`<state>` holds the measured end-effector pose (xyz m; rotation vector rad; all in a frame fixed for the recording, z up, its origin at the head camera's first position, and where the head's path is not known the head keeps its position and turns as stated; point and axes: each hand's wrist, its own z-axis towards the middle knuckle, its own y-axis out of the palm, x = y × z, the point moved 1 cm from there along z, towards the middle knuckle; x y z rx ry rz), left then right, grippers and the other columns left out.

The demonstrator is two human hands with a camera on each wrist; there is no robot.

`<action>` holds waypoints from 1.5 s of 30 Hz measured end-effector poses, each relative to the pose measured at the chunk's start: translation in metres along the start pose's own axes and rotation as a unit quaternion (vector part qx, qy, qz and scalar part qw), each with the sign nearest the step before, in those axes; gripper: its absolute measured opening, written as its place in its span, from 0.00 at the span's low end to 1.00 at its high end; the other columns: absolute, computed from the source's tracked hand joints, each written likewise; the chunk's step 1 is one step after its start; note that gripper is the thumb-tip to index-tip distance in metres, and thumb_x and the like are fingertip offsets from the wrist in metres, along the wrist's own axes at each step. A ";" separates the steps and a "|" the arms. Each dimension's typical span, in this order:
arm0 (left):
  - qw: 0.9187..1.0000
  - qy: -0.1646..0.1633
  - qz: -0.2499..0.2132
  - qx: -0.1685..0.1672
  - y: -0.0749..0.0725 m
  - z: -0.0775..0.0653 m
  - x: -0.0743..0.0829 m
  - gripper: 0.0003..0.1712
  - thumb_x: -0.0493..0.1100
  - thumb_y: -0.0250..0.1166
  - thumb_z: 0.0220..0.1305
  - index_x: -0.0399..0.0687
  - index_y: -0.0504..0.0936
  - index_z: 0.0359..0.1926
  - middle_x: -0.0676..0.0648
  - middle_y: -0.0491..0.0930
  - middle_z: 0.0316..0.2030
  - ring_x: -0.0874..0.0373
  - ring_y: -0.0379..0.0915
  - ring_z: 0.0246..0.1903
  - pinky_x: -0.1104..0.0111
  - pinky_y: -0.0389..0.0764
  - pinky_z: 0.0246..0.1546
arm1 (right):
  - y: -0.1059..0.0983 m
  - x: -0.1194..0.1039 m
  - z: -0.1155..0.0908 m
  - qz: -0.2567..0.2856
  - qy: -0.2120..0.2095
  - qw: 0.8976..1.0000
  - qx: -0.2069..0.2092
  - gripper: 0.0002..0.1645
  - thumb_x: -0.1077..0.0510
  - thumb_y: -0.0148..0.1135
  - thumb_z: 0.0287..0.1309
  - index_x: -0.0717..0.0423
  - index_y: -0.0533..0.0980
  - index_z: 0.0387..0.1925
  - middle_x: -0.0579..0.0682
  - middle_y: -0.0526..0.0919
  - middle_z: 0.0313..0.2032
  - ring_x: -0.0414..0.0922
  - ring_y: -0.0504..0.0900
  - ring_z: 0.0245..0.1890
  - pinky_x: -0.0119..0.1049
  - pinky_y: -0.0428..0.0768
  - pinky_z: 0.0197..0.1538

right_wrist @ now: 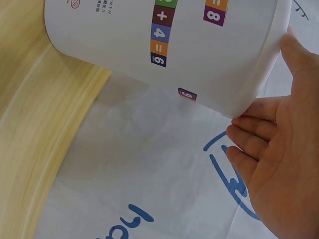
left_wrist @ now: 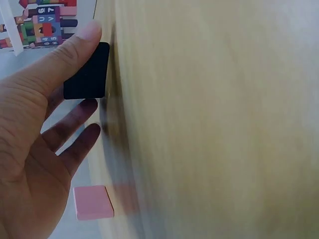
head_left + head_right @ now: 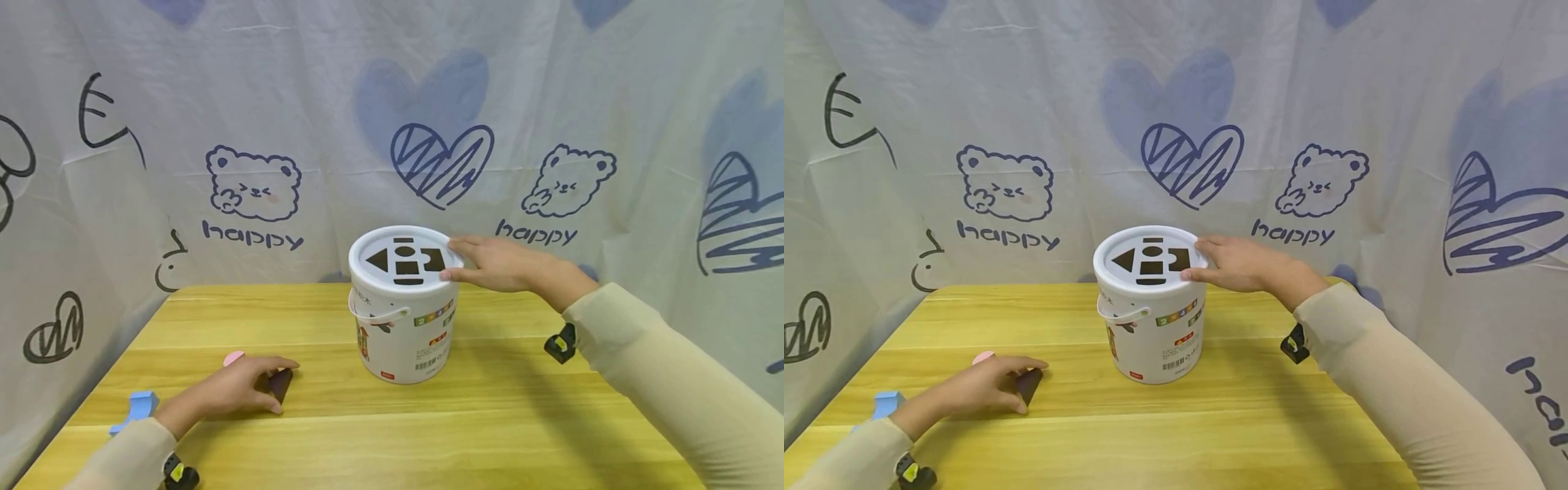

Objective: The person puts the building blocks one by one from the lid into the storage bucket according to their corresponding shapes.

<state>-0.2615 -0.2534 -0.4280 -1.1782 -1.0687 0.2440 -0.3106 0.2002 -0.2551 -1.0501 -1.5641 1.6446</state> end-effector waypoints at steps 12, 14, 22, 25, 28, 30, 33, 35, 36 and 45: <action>0.999 0.017 0.028 0.032 -0.005 0.006 0.014 0.36 0.53 0.75 0.54 0.42 0.77 0.61 0.50 0.81 0.43 0.61 0.79 0.38 0.69 0.83 0.36 | 0.001 0.000 0.000 -0.002 -0.001 1.000 0.001 0.60 0.16 0.38 0.55 0.53 0.52 0.76 0.56 0.54 0.74 0.60 0.58 0.70 0.59 0.56 0.69; 0.997 0.028 0.049 0.044 -0.009 0.008 0.020 0.35 0.51 0.75 0.54 0.42 0.76 0.61 0.49 0.82 0.43 0.60 0.80 0.38 0.69 0.83 0.36 | 0.001 0.001 -0.001 -0.004 -0.002 1.000 0.001 0.61 0.16 0.38 0.55 0.53 0.52 0.76 0.56 0.54 0.74 0.60 0.58 0.70 0.59 0.56 0.70; 0.987 0.041 0.127 0.087 -0.035 0.015 0.048 0.31 0.49 0.75 0.54 0.45 0.78 0.58 0.52 0.83 0.42 0.60 0.80 0.38 0.65 0.82 0.36 | 0.002 0.000 -0.001 -0.002 0.001 1.000 0.001 0.61 0.16 0.38 0.55 0.52 0.52 0.76 0.56 0.54 0.74 0.60 0.57 0.70 0.59 0.56 0.70; 0.986 0.034 0.135 0.095 -0.046 0.017 0.061 0.31 0.50 0.74 0.55 0.45 0.78 0.58 0.52 0.83 0.42 0.60 0.80 0.39 0.62 0.82 0.37 | 0.002 0.000 -0.001 -0.003 0.001 1.000 0.000 0.61 0.16 0.38 0.55 0.52 0.52 0.76 0.56 0.54 0.74 0.60 0.57 0.70 0.59 0.56 0.70; 0.985 0.023 0.139 0.101 -0.059 0.020 0.075 0.33 0.53 0.73 0.56 0.44 0.78 0.60 0.50 0.82 0.44 0.57 0.79 0.40 0.61 0.82 0.38 | 0.002 0.000 -0.001 -0.004 0.001 1.000 -0.002 0.61 0.16 0.37 0.55 0.52 0.51 0.76 0.56 0.53 0.74 0.61 0.57 0.70 0.59 0.56 0.70; 0.984 0.020 0.139 0.105 -0.068 0.022 0.084 0.33 0.53 0.73 0.57 0.44 0.77 0.60 0.49 0.82 0.44 0.55 0.80 0.41 0.61 0.82 0.38 | 0.002 -0.001 -0.002 -0.004 0.000 1.000 -0.002 0.61 0.16 0.37 0.56 0.53 0.51 0.76 0.56 0.53 0.74 0.61 0.57 0.70 0.59 0.56 0.70; 0.984 0.029 0.137 0.113 -0.080 0.026 0.097 0.32 0.50 0.73 0.57 0.43 0.77 0.60 0.49 0.81 0.43 0.54 0.80 0.40 0.63 0.82 0.36 | 0.002 -0.001 -0.002 -0.003 -0.001 1.000 -0.001 0.60 0.17 0.38 0.56 0.53 0.52 0.76 0.56 0.53 0.74 0.61 0.57 0.70 0.59 0.56 0.70; 0.982 0.043 0.139 0.123 -0.087 0.031 0.104 0.30 0.48 0.74 0.56 0.44 0.78 0.58 0.51 0.81 0.41 0.55 0.80 0.40 0.65 0.82 0.35 | 0.002 -0.001 -0.002 -0.002 -0.001 1.000 0.001 0.60 0.17 0.38 0.56 0.53 0.52 0.76 0.56 0.53 0.74 0.61 0.57 0.70 0.59 0.56 0.70; 0.980 0.048 0.144 0.127 -0.091 0.033 0.108 0.30 0.48 0.74 0.56 0.44 0.78 0.58 0.51 0.81 0.41 0.56 0.80 0.39 0.66 0.81 0.34 | 0.002 -0.001 -0.002 -0.002 -0.001 1.000 0.001 0.60 0.17 0.38 0.56 0.53 0.52 0.76 0.56 0.54 0.74 0.61 0.57 0.70 0.59 0.56 0.70; 0.969 0.068 0.189 0.141 -0.118 0.055 0.146 0.33 0.48 0.73 0.57 0.40 0.76 0.61 0.46 0.83 0.42 0.52 0.81 0.39 0.61 0.84 0.37 | 0.001 -0.001 -0.001 -0.004 -0.003 1.000 0.005 0.60 0.17 0.39 0.56 0.54 0.52 0.76 0.57 0.55 0.74 0.61 0.58 0.70 0.59 0.56 0.69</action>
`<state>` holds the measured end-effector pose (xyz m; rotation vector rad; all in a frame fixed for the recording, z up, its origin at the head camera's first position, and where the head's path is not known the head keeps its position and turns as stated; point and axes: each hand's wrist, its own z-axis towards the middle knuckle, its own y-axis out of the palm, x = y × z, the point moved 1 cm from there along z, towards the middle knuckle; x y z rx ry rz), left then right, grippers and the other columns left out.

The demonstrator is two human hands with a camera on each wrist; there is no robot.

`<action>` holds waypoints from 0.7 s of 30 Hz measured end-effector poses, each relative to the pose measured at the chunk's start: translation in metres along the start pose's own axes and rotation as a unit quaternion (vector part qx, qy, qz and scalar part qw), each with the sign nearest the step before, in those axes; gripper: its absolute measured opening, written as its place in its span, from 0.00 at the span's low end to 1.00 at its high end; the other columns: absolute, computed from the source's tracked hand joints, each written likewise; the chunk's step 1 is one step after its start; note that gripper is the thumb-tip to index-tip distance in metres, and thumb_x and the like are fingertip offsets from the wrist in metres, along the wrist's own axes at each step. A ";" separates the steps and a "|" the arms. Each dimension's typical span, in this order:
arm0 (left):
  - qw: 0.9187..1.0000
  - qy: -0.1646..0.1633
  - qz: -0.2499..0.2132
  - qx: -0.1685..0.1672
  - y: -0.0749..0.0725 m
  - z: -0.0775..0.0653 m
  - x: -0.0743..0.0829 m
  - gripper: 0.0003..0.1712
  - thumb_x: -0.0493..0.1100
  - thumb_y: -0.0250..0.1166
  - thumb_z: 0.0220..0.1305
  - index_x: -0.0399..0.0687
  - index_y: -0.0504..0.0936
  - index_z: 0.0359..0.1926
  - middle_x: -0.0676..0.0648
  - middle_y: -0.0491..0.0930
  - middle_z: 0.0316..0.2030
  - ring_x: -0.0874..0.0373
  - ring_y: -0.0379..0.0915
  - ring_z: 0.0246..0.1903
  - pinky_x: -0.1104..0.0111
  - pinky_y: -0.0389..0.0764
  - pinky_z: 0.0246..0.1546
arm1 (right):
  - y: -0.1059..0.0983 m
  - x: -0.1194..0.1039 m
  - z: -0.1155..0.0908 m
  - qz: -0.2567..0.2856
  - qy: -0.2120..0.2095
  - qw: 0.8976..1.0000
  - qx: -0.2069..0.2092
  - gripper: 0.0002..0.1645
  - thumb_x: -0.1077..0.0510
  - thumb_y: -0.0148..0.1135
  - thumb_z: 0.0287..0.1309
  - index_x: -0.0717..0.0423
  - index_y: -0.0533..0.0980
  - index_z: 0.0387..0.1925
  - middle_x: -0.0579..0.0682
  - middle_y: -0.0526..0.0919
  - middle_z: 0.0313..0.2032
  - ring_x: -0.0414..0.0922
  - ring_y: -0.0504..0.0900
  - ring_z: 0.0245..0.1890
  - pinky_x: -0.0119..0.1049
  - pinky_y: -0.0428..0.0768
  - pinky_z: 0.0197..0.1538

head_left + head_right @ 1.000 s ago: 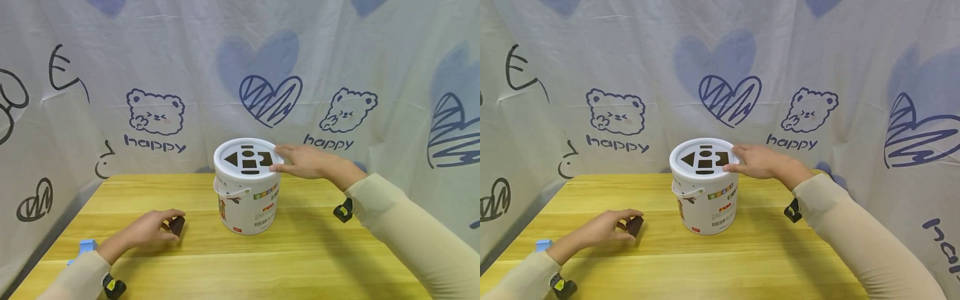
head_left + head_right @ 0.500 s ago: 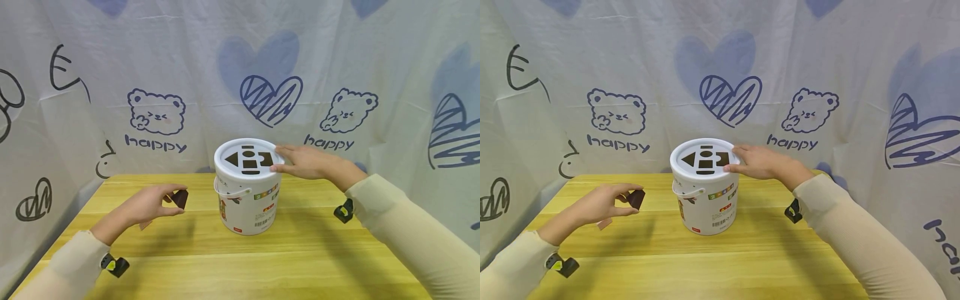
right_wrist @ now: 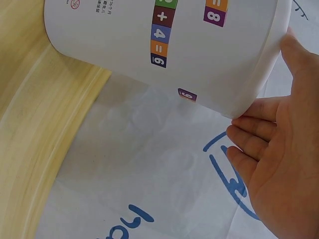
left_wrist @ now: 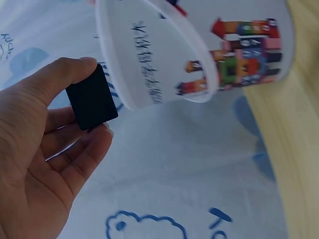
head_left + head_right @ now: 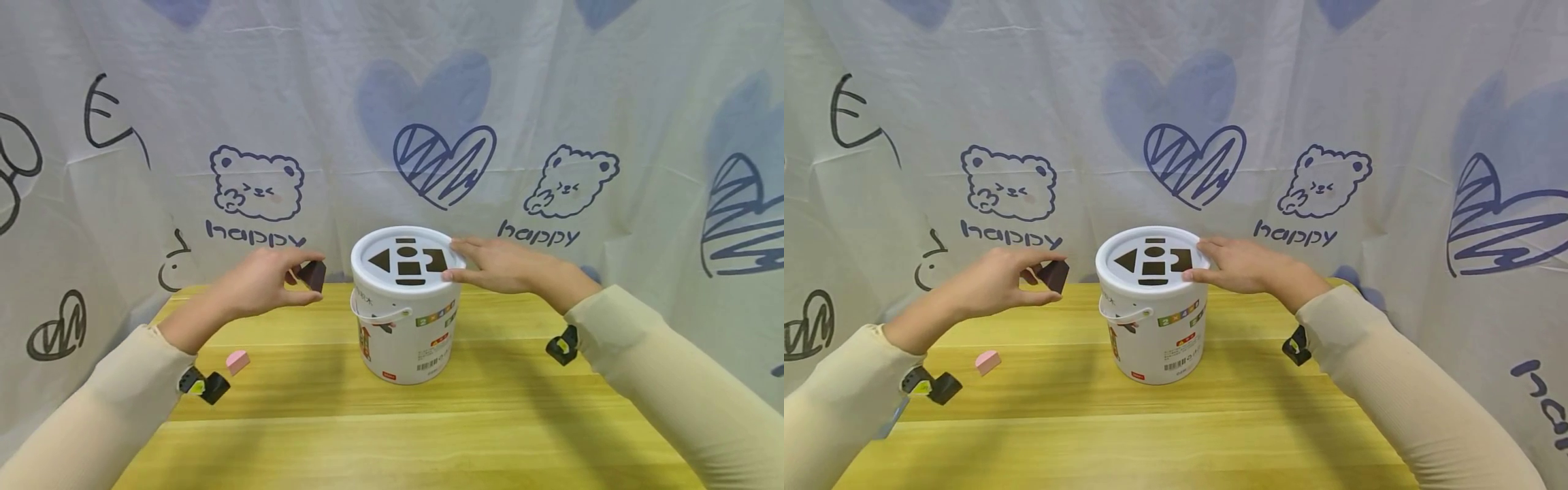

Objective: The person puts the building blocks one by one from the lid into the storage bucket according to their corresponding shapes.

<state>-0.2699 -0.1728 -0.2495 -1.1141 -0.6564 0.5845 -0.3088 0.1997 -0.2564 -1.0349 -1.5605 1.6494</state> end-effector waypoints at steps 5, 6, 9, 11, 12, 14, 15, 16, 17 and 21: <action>1.000 -0.002 0.001 -0.010 -0.009 0.023 0.013 0.33 0.48 0.72 0.58 0.40 0.75 0.62 0.46 0.83 0.43 0.53 0.81 0.41 0.61 0.83 0.40 | 0.001 0.001 -0.001 0.001 -0.003 1.000 0.002 0.60 0.18 0.39 0.57 0.54 0.53 0.76 0.57 0.55 0.74 0.61 0.59 0.70 0.59 0.57 0.69; 1.000 -0.002 0.003 -0.012 -0.010 0.027 0.015 0.34 0.49 0.72 0.58 0.40 0.75 0.62 0.47 0.83 0.43 0.53 0.81 0.41 0.61 0.83 0.40 | 0.001 0.001 -0.001 0.002 -0.003 1.000 0.002 0.60 0.18 0.39 0.57 0.54 0.53 0.76 0.57 0.55 0.74 0.61 0.59 0.70 0.59 0.57 0.69; 1.000 0.006 0.008 -0.016 -0.013 0.040 0.021 0.34 0.50 0.73 0.58 0.40 0.75 0.62 0.47 0.83 0.43 0.54 0.81 0.41 0.61 0.83 0.39 | 0.001 0.001 -0.001 0.002 -0.002 1.000 0.003 0.59 0.18 0.39 0.57 0.54 0.53 0.76 0.57 0.55 0.74 0.61 0.59 0.70 0.59 0.57 0.69; 1.000 0.010 0.007 -0.021 -0.014 0.050 0.026 0.33 0.50 0.73 0.58 0.42 0.76 0.61 0.48 0.84 0.43 0.55 0.81 0.41 0.61 0.82 0.41 | 0.001 0.001 -0.001 0.001 -0.003 1.000 0.002 0.59 0.18 0.39 0.57 0.54 0.53 0.76 0.57 0.55 0.74 0.61 0.58 0.70 0.59 0.56 0.69; 1.000 0.010 0.006 -0.026 -0.015 0.054 0.027 0.32 0.50 0.73 0.58 0.42 0.77 0.60 0.48 0.84 0.43 0.55 0.81 0.41 0.61 0.82 0.42 | 0.001 0.001 -0.001 0.002 -0.003 1.000 0.002 0.59 0.18 0.39 0.57 0.54 0.53 0.76 0.57 0.54 0.74 0.61 0.58 0.70 0.59 0.56 0.70; 0.999 0.007 0.005 -0.037 -0.016 0.063 0.031 0.31 0.50 0.73 0.58 0.42 0.77 0.60 0.47 0.84 0.44 0.54 0.81 0.43 0.59 0.81 0.45 | 0.001 0.001 -0.001 0.001 -0.003 1.000 0.002 0.59 0.18 0.39 0.57 0.54 0.53 0.76 0.57 0.54 0.74 0.61 0.58 0.70 0.59 0.56 0.69; 0.999 0.003 0.007 -0.043 -0.016 0.068 0.033 0.31 0.50 0.72 0.58 0.43 0.77 0.60 0.48 0.84 0.44 0.53 0.81 0.43 0.59 0.81 0.46 | 0.001 0.001 -0.001 0.001 -0.003 1.000 0.002 0.59 0.18 0.39 0.57 0.54 0.53 0.76 0.57 0.54 0.74 0.61 0.58 0.70 0.59 0.56 0.69; 0.999 0.000 0.009 -0.049 -0.016 0.072 0.035 0.30 0.50 0.72 0.58 0.43 0.78 0.59 0.47 0.84 0.44 0.53 0.80 0.43 0.59 0.81 0.47 | 0.001 0.001 -0.001 0.002 -0.003 1.000 0.002 0.59 0.18 0.39 0.57 0.54 0.53 0.76 0.57 0.54 0.74 0.61 0.58 0.70 0.60 0.56 0.69; 0.998 -0.003 0.012 -0.055 -0.015 0.076 0.036 0.31 0.50 0.72 0.58 0.42 0.77 0.60 0.47 0.84 0.44 0.52 0.80 0.43 0.58 0.81 0.48 | 0.001 0.001 0.000 0.002 -0.002 1.000 0.003 0.59 0.17 0.39 0.57 0.53 0.53 0.76 0.56 0.55 0.74 0.61 0.59 0.70 0.59 0.56 0.69; 0.997 -0.022 0.039 -0.070 -0.013 0.090 0.041 0.34 0.52 0.72 0.58 0.43 0.76 0.62 0.46 0.83 0.46 0.51 0.78 0.43 0.57 0.79 0.50 | 0.001 0.001 0.000 0.001 -0.002 1.000 0.002 0.60 0.17 0.39 0.56 0.53 0.53 0.76 0.57 0.55 0.74 0.61 0.59 0.70 0.60 0.57 0.69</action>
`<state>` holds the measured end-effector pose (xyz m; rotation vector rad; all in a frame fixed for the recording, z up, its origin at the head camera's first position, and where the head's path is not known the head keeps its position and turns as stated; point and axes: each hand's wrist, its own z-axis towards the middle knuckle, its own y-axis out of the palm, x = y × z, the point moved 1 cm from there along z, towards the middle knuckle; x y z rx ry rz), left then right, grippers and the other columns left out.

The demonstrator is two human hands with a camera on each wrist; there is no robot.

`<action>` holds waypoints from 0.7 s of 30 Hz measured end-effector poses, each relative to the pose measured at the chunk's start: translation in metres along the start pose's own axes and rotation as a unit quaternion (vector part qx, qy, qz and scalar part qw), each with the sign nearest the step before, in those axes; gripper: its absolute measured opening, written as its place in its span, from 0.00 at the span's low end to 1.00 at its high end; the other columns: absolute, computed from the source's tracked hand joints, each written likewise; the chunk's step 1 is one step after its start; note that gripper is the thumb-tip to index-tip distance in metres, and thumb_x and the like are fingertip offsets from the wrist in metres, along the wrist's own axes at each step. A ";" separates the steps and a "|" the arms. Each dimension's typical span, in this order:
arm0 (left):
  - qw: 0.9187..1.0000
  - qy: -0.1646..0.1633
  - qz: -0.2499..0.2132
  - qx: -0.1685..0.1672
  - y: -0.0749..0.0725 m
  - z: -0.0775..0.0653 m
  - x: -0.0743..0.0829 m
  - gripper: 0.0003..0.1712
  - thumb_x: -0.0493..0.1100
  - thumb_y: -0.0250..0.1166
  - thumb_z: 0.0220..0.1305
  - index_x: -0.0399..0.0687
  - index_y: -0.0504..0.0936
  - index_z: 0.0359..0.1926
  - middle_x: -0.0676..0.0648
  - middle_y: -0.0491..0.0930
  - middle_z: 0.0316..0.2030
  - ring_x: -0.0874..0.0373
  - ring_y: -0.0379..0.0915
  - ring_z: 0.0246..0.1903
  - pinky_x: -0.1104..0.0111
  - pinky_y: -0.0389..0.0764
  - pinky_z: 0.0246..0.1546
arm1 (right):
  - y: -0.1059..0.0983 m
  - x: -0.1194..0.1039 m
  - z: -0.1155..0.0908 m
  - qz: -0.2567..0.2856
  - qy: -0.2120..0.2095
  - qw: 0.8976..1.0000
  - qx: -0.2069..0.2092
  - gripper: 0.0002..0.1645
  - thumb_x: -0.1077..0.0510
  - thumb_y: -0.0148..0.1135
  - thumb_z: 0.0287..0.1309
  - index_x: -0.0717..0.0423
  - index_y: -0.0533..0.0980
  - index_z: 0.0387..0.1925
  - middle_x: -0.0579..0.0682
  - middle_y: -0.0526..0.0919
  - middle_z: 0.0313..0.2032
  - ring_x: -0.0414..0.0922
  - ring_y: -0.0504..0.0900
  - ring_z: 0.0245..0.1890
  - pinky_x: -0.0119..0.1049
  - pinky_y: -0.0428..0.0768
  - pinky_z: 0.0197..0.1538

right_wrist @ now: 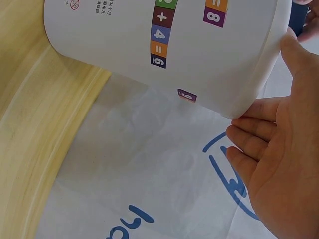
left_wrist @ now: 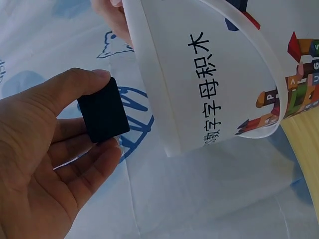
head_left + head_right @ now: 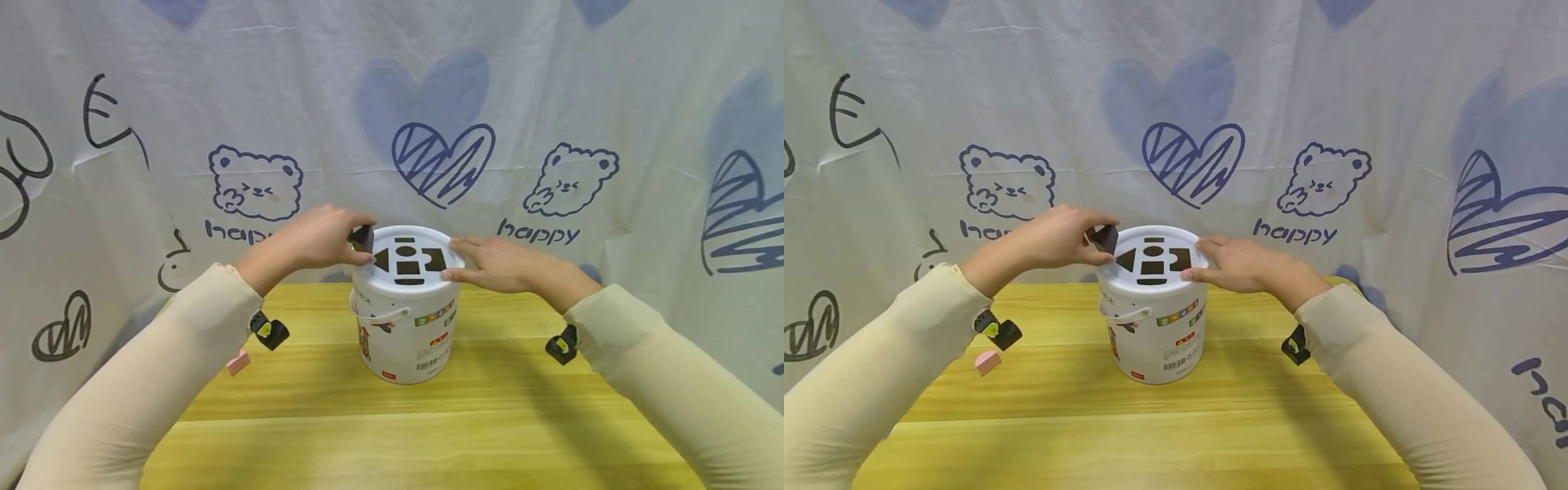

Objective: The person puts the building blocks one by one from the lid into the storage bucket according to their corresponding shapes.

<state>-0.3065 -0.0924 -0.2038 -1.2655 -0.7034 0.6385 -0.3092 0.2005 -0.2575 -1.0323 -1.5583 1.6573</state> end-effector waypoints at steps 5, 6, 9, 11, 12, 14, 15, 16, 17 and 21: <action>1.000 -0.012 0.023 -0.012 0.002 0.015 0.003 0.38 0.53 0.72 0.57 0.41 0.74 0.65 0.42 0.81 0.51 0.47 0.76 0.49 0.54 0.75 0.56 | -0.001 0.000 0.000 -0.001 -0.001 1.000 0.000 0.59 0.17 0.39 0.56 0.53 0.53 0.76 0.57 0.55 0.74 0.61 0.59 0.69 0.60 0.57 0.69; 1.000 -0.015 0.023 -0.015 0.002 0.017 0.003 0.38 0.53 0.72 0.57 0.41 0.74 0.64 0.42 0.80 0.52 0.46 0.76 0.49 0.54 0.75 0.55 | -0.001 0.000 0.000 -0.001 -0.001 1.000 0.000 0.59 0.17 0.39 0.56 0.53 0.53 0.76 0.57 0.55 0.74 0.61 0.59 0.69 0.60 0.57 0.69; 0.999 -0.023 0.016 -0.029 0.006 0.025 0.004 0.36 0.53 0.72 0.57 0.40 0.75 0.63 0.43 0.81 0.50 0.48 0.76 0.47 0.56 0.76 0.53 | -0.001 -0.001 0.000 0.000 -0.002 1.000 0.000 0.59 0.17 0.39 0.56 0.53 0.53 0.76 0.57 0.55 0.74 0.61 0.59 0.69 0.60 0.57 0.69; 0.999 -0.029 0.014 -0.040 0.009 0.029 0.004 0.36 0.53 0.72 0.57 0.41 0.75 0.63 0.43 0.81 0.50 0.49 0.76 0.46 0.57 0.77 0.53 | -0.001 -0.001 0.000 -0.001 -0.001 1.000 -0.001 0.59 0.17 0.39 0.56 0.53 0.53 0.76 0.57 0.54 0.74 0.61 0.59 0.69 0.60 0.57 0.69; 0.998 -0.032 0.014 -0.045 0.011 0.031 0.005 0.36 0.52 0.73 0.57 0.41 0.75 0.63 0.43 0.81 0.50 0.49 0.76 0.47 0.57 0.76 0.53 | -0.001 -0.001 0.000 -0.001 -0.001 1.000 -0.001 0.59 0.17 0.39 0.56 0.53 0.53 0.76 0.57 0.54 0.74 0.61 0.59 0.70 0.60 0.57 0.69; 0.998 -0.036 0.019 -0.053 0.014 0.035 0.006 0.38 0.53 0.73 0.57 0.41 0.74 0.64 0.42 0.80 0.52 0.48 0.76 0.49 0.57 0.76 0.54 | -0.001 -0.001 0.000 -0.001 0.000 1.000 -0.002 0.59 0.17 0.39 0.56 0.52 0.53 0.76 0.56 0.54 0.74 0.61 0.59 0.70 0.60 0.57 0.69; 0.997 -0.037 0.023 -0.057 0.016 0.036 0.006 0.39 0.54 0.73 0.56 0.41 0.74 0.65 0.42 0.80 0.53 0.48 0.75 0.50 0.57 0.75 0.55 | -0.001 -0.001 0.000 -0.001 0.001 1.000 -0.002 0.59 0.17 0.39 0.56 0.52 0.53 0.76 0.56 0.54 0.74 0.61 0.58 0.70 0.59 0.57 0.69; 0.997 -0.038 0.025 -0.061 0.017 0.037 0.007 0.39 0.54 0.73 0.56 0.41 0.73 0.65 0.41 0.79 0.54 0.47 0.75 0.50 0.57 0.75 0.55 | -0.001 -0.001 0.000 -0.001 0.000 1.000 -0.003 0.59 0.17 0.39 0.57 0.53 0.53 0.76 0.57 0.54 0.74 0.61 0.58 0.70 0.60 0.57 0.69; 0.997 -0.038 0.028 -0.064 0.018 0.038 0.007 0.40 0.54 0.73 0.56 0.41 0.73 0.65 0.41 0.79 0.55 0.47 0.75 0.50 0.58 0.75 0.55 | -0.002 -0.001 0.000 -0.001 0.002 1.000 -0.003 0.59 0.17 0.39 0.56 0.53 0.53 0.76 0.57 0.54 0.74 0.61 0.58 0.70 0.60 0.57 0.69; 0.996 -0.036 0.035 -0.073 0.021 0.041 0.008 0.39 0.55 0.73 0.56 0.41 0.74 0.65 0.40 0.79 0.54 0.47 0.75 0.50 0.59 0.76 0.54 | -0.002 -0.001 0.000 0.001 0.005 1.000 -0.004 0.60 0.17 0.39 0.56 0.52 0.53 0.76 0.56 0.54 0.74 0.61 0.59 0.70 0.60 0.57 0.69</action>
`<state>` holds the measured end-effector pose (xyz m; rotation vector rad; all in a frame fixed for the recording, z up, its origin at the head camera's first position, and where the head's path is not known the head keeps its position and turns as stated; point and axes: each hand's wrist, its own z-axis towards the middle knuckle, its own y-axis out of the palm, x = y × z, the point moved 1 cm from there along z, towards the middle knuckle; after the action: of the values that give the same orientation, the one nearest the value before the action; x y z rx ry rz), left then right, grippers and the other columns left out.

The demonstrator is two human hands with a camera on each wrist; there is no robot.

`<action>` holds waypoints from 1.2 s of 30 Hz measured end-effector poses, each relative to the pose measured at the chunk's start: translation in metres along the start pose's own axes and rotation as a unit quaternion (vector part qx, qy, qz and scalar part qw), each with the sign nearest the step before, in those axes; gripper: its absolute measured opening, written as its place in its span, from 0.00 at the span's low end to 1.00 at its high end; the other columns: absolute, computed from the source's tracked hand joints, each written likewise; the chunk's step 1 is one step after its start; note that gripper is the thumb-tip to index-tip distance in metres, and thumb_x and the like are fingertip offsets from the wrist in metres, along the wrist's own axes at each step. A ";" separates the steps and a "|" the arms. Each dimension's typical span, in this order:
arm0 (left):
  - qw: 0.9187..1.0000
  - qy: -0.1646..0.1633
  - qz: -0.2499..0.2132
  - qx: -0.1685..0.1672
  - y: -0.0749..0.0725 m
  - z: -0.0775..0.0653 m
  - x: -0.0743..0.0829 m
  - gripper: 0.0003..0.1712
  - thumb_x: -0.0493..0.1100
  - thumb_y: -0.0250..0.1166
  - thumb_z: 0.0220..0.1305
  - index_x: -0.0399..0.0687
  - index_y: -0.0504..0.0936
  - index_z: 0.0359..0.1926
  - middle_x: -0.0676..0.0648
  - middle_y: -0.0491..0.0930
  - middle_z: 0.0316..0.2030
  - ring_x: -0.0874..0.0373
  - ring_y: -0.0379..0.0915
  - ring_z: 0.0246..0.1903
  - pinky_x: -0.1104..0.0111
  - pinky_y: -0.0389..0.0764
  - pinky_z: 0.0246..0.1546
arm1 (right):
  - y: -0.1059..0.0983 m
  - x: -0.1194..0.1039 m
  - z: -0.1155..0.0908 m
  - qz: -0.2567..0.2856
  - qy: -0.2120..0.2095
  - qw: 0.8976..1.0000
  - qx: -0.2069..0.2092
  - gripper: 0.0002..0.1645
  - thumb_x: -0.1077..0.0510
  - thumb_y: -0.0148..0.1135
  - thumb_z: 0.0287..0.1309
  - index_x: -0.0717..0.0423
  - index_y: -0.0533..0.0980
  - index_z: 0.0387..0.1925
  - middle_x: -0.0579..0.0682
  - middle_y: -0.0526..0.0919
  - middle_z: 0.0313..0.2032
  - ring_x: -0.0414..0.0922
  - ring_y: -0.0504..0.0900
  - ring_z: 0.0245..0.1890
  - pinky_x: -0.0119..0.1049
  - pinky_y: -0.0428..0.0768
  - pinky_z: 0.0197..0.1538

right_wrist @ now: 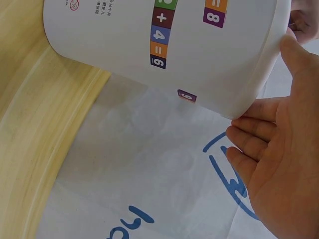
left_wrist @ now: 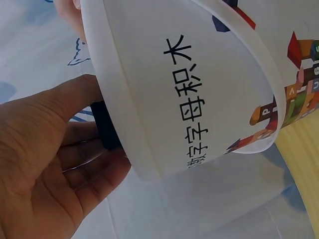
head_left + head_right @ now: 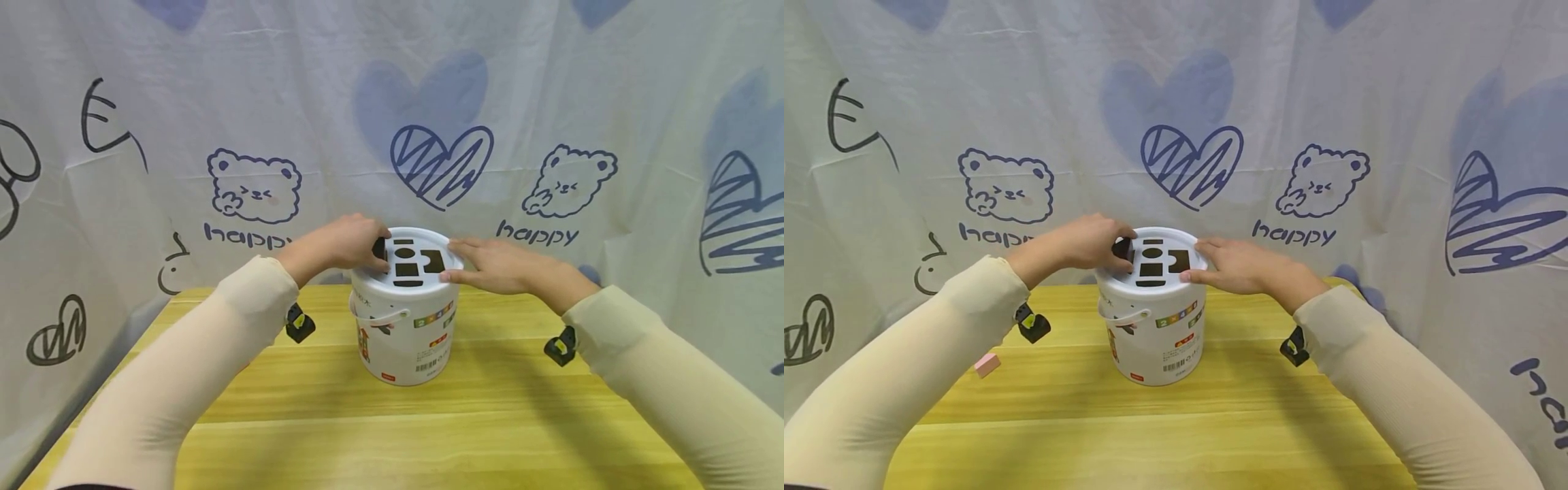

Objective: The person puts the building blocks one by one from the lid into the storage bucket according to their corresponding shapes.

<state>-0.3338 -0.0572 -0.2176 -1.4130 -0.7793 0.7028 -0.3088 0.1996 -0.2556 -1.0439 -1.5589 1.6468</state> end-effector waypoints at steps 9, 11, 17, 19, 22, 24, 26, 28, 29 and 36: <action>0.999 0.011 -0.012 -0.031 -0.001 0.003 -0.001 0.38 0.54 0.72 0.58 0.41 0.73 0.65 0.40 0.78 0.56 0.48 0.76 0.50 0.59 0.76 0.55 | 0.001 0.000 0.000 0.000 0.000 1.000 -0.004 0.60 0.16 0.38 0.55 0.52 0.53 0.76 0.57 0.54 0.74 0.62 0.58 0.70 0.61 0.57 0.69; 0.999 0.015 -0.014 -0.042 -0.002 0.003 -0.002 0.38 0.54 0.72 0.58 0.41 0.74 0.65 0.40 0.78 0.57 0.47 0.75 0.52 0.59 0.75 0.56 | 0.001 0.000 0.000 0.001 0.000 1.000 -0.004 0.60 0.16 0.38 0.55 0.52 0.53 0.76 0.57 0.54 0.74 0.62 0.58 0.70 0.61 0.57 0.69; 0.998 0.009 -0.031 -0.056 -0.002 0.001 -0.003 0.38 0.54 0.73 0.56 0.43 0.74 0.65 0.41 0.75 0.61 0.45 0.69 0.60 0.56 0.70 0.62 | 0.001 -0.001 0.000 0.001 -0.002 1.000 -0.003 0.60 0.17 0.38 0.56 0.53 0.53 0.76 0.57 0.54 0.74 0.62 0.58 0.70 0.60 0.57 0.69; 0.998 0.009 -0.039 -0.053 -0.002 0.000 -0.004 0.39 0.54 0.74 0.56 0.42 0.74 0.64 0.41 0.75 0.61 0.45 0.70 0.60 0.56 0.70 0.62 | 0.001 0.000 0.000 0.000 -0.002 1.000 -0.005 0.60 0.16 0.37 0.56 0.53 0.52 0.76 0.57 0.53 0.74 0.62 0.58 0.70 0.60 0.56 0.69; 0.998 0.014 -0.049 -0.046 -0.003 -0.001 -0.005 0.39 0.54 0.74 0.55 0.41 0.74 0.64 0.40 0.75 0.60 0.45 0.71 0.59 0.56 0.71 0.61 | 0.001 -0.001 0.000 -0.002 -0.002 1.000 -0.007 0.60 0.16 0.37 0.56 0.52 0.52 0.76 0.56 0.53 0.74 0.62 0.58 0.70 0.60 0.56 0.69; 0.997 0.019 -0.056 -0.041 -0.003 -0.002 -0.006 0.39 0.54 0.74 0.56 0.41 0.74 0.64 0.40 0.77 0.59 0.46 0.74 0.56 0.57 0.73 0.59 | 0.001 -0.001 0.000 -0.002 -0.001 1.000 -0.006 0.60 0.16 0.37 0.56 0.53 0.52 0.76 0.56 0.53 0.74 0.62 0.58 0.70 0.60 0.56 0.69; 0.997 0.025 -0.061 -0.033 -0.004 -0.005 -0.007 0.39 0.54 0.73 0.56 0.41 0.74 0.64 0.41 0.78 0.57 0.48 0.76 0.52 0.58 0.76 0.56 | 0.002 -0.001 0.000 -0.001 -0.002 1.000 -0.004 0.60 0.17 0.38 0.56 0.53 0.53 0.76 0.56 0.54 0.74 0.62 0.58 0.70 0.60 0.56 0.69; 0.997 0.034 -0.062 -0.024 -0.006 -0.009 -0.009 0.38 0.55 0.73 0.56 0.41 0.75 0.63 0.41 0.79 0.55 0.49 0.77 0.48 0.59 0.77 0.54 | 0.001 -0.001 0.000 0.000 -0.003 1.000 -0.003 0.60 0.17 0.38 0.56 0.53 0.53 0.76 0.56 0.54 0.74 0.61 0.58 0.70 0.60 0.57 0.69; 0.997 0.040 -0.063 -0.019 -0.007 -0.011 -0.009 0.38 0.55 0.73 0.56 0.41 0.76 0.63 0.41 0.80 0.54 0.50 0.78 0.47 0.59 0.78 0.52 | 0.001 -0.001 0.000 0.000 -0.004 1.000 -0.001 0.60 0.17 0.38 0.56 0.53 0.53 0.76 0.56 0.54 0.74 0.61 0.58 0.70 0.60 0.57 0.69; 0.996 0.049 -0.074 -0.003 -0.016 -0.032 -0.019 0.38 0.56 0.72 0.58 0.39 0.75 0.63 0.42 0.83 0.46 0.53 0.79 0.38 0.63 0.82 0.40 | 0.001 -0.001 -0.001 0.001 -0.005 1.000 0.000 0.59 0.18 0.39 0.57 0.53 0.53 0.76 0.57 0.54 0.74 0.62 0.58 0.70 0.60 0.56 0.69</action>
<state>-0.3191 -0.0925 -0.2032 -1.3695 -0.8012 0.5128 -0.3076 0.1990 -0.2560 -1.0391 -1.5647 1.6557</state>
